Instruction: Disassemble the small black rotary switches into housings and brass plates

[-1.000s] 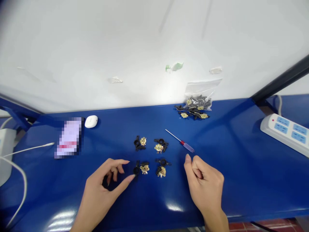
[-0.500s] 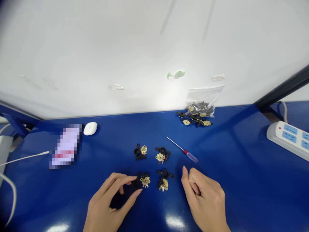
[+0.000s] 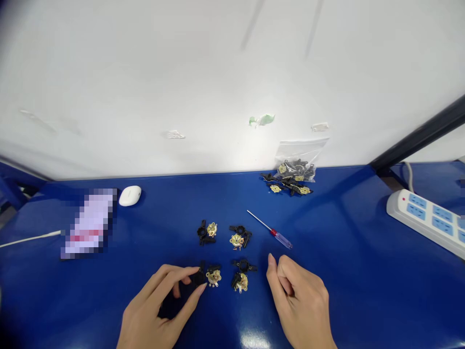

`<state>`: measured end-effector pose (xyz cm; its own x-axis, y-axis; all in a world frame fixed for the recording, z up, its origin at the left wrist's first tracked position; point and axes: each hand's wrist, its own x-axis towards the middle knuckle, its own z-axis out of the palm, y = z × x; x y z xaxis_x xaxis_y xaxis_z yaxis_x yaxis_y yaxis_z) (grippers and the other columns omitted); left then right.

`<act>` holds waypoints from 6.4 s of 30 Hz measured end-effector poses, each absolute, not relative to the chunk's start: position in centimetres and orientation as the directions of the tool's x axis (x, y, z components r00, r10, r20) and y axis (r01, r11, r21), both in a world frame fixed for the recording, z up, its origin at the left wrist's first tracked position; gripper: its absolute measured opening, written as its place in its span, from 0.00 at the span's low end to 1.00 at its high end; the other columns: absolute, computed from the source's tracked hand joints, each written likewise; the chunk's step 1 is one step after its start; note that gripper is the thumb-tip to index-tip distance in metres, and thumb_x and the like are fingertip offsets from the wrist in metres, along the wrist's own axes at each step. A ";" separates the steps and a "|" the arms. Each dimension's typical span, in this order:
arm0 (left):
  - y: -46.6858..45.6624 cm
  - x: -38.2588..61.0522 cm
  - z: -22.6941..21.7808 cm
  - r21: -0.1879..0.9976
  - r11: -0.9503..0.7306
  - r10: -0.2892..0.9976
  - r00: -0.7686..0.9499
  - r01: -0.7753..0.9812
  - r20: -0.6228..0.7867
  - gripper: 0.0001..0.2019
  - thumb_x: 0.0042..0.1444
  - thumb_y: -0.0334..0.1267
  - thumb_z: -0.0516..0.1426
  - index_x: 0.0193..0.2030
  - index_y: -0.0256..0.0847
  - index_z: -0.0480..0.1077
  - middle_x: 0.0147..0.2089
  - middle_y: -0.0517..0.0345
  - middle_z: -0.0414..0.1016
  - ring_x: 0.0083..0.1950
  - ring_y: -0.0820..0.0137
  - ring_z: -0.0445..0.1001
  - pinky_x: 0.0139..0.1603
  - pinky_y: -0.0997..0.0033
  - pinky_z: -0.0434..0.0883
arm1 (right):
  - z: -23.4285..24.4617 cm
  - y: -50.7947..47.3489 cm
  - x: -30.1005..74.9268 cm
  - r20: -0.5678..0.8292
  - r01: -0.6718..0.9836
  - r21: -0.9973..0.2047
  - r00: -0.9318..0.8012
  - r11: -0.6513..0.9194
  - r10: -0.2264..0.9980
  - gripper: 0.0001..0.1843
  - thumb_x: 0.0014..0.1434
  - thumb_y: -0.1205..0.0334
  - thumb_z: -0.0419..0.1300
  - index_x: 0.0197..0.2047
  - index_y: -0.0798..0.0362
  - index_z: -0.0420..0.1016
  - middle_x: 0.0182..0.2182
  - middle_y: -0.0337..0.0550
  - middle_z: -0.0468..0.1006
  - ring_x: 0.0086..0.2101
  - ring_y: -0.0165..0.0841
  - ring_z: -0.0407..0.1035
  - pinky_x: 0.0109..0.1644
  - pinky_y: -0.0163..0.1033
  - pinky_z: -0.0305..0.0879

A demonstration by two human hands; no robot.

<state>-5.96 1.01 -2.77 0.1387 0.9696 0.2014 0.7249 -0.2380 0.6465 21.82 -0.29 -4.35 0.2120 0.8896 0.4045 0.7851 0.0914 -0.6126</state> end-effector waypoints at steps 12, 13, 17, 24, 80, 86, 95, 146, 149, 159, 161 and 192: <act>1.1 -6.1 -2.0 0.617 -0.246 0.959 0.095 0.748 0.267 0.13 0.79 0.49 0.63 0.64 0.53 0.78 0.40 0.64 0.82 0.32 0.69 0.80 0.36 0.71 0.83 | -3.9 -0.3 21.6 0.295 0.743 -0.668 0.204 0.048 0.933 0.09 0.82 0.49 0.59 0.51 0.44 0.74 0.25 0.26 0.60 0.21 0.29 0.59 0.27 0.35 0.62; 1.1 -6.3 -1.7 0.604 -0.248 0.954 0.083 0.758 0.288 0.14 0.79 0.50 0.62 0.65 0.53 0.78 0.40 0.63 0.82 0.32 0.69 0.80 0.35 0.72 0.82 | -3.9 -0.3 21.6 0.289 0.740 -0.672 0.206 0.044 0.935 0.09 0.82 0.49 0.59 0.51 0.44 0.74 0.25 0.26 0.60 0.21 0.29 0.59 0.27 0.35 0.63; 1.5 -7.2 -0.1 0.502 -0.343 0.914 0.160 0.794 0.373 0.15 0.82 0.51 0.58 0.66 0.52 0.78 0.45 0.60 0.84 0.34 0.70 0.82 0.38 0.72 0.84 | -3.7 -0.3 21.6 0.294 0.741 -0.670 0.207 0.047 0.933 0.10 0.83 0.49 0.58 0.51 0.43 0.74 0.25 0.26 0.60 0.20 0.29 0.60 0.27 0.35 0.64; 5.8 -8.1 4.1 0.310 -0.643 0.743 0.472 0.700 0.475 0.13 0.83 0.41 0.58 0.68 0.45 0.78 0.55 0.54 0.84 0.49 0.66 0.87 0.55 0.66 0.84 | -1.2 1.3 23.7 0.279 0.767 -0.584 -0.117 0.265 0.953 0.08 0.85 0.52 0.57 0.59 0.43 0.74 0.26 0.26 0.67 0.21 0.28 0.65 0.27 0.35 0.66; 11.8 -7.3 -1.3 0.173 -0.888 0.442 0.683 0.426 0.581 0.12 0.77 0.27 0.63 0.62 0.41 0.78 0.46 0.53 0.92 0.40 0.65 0.90 0.44 0.63 0.86 | 0.6 7.3 25.4 0.015 0.541 -0.708 -0.630 0.454 0.776 0.08 0.76 0.54 0.71 0.51 0.45 0.90 0.28 0.30 0.76 0.26 0.25 0.69 0.37 0.36 0.63; 11.8 -7.1 -1.2 0.181 -0.893 0.436 0.694 0.412 0.573 0.13 0.76 0.28 0.62 0.63 0.42 0.78 0.46 0.53 0.92 0.40 0.65 0.90 0.44 0.63 0.88 | 0.6 7.1 24.8 0.048 0.560 -0.674 -0.617 0.481 0.785 0.10 0.80 0.52 0.67 0.52 0.43 0.91 0.41 0.39 0.81 0.35 0.29 0.76 0.41 0.38 0.65; 12.0 -7.2 -1.4 0.198 -0.891 0.442 0.686 0.408 0.578 0.13 0.75 0.27 0.64 0.63 0.40 0.79 0.47 0.52 0.91 0.40 0.64 0.90 0.47 0.62 0.88 | 0.7 8.0 26.2 0.015 0.600 -0.664 -0.586 0.445 0.811 0.15 0.75 0.46 0.72 0.55 0.47 0.88 0.29 0.30 0.68 0.28 0.29 0.68 0.39 0.36 0.65; 8.7 -4.6 1.9 0.987 0.139 0.886 0.456 -0.084 -0.086 0.11 0.65 0.30 0.75 0.49 0.50 0.94 0.43 0.56 0.89 0.39 0.71 0.89 0.46 0.76 0.88 | 1.6 5.7 24.1 0.267 0.505 -0.675 -0.513 0.538 0.816 0.03 0.78 0.63 0.69 0.48 0.50 0.87 0.33 0.34 0.73 0.29 0.27 0.69 0.35 0.38 0.64; 9.1 -4.8 1.6 0.994 0.092 0.909 0.413 -0.052 -0.062 0.11 0.64 0.29 0.76 0.49 0.50 0.94 0.44 0.56 0.89 0.40 0.72 0.88 0.46 0.78 0.87 | 1.5 5.9 24.8 0.160 0.550 -0.664 -0.557 0.506 0.815 0.05 0.78 0.61 0.69 0.47 0.49 0.88 0.35 0.34 0.77 0.29 0.27 0.70 0.36 0.38 0.64; 9.1 -4.7 1.7 1.000 0.031 0.913 0.407 -0.001 -0.028 0.10 0.64 0.30 0.75 0.48 0.50 0.94 0.43 0.56 0.89 0.39 0.70 0.88 0.43 0.76 0.87 | 0.3 5.2 23.5 0.056 0.593 -0.630 -0.609 0.501 0.791 0.05 0.77 0.62 0.69 0.46 0.49 0.88 0.39 0.39 0.83 0.34 0.32 0.76 0.40 0.40 0.63; 9.1 -4.8 1.8 1.000 0.023 0.913 0.408 0.005 -0.023 0.10 0.64 0.30 0.75 0.48 0.50 0.94 0.44 0.55 0.90 0.39 0.69 0.88 0.43 0.75 0.87 | 0.4 5.2 23.5 0.048 0.596 -0.628 -0.612 0.500 0.789 0.05 0.77 0.62 0.69 0.46 0.49 0.88 0.40 0.40 0.84 0.36 0.34 0.78 0.41 0.41 0.64; 9.2 -4.9 2.1 0.999 0.035 0.912 0.410 -0.002 -0.031 0.08 0.64 0.32 0.75 0.47 0.49 0.94 0.43 0.54 0.89 0.40 0.68 0.87 0.42 0.74 0.85 | 0.6 5.3 23.8 0.010 0.565 -0.661 -0.652 0.494 0.758 0.07 0.79 0.66 0.65 0.48 0.49 0.86 0.43 0.41 0.86 0.42 0.37 0.79 0.44 0.43 0.69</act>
<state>-4.93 9.17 2.10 0.4098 0.9117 -0.0308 -0.0015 0.0345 0.9994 23.78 5.32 0.62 -0.6517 0.7584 0.0097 0.5652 0.4941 -0.6606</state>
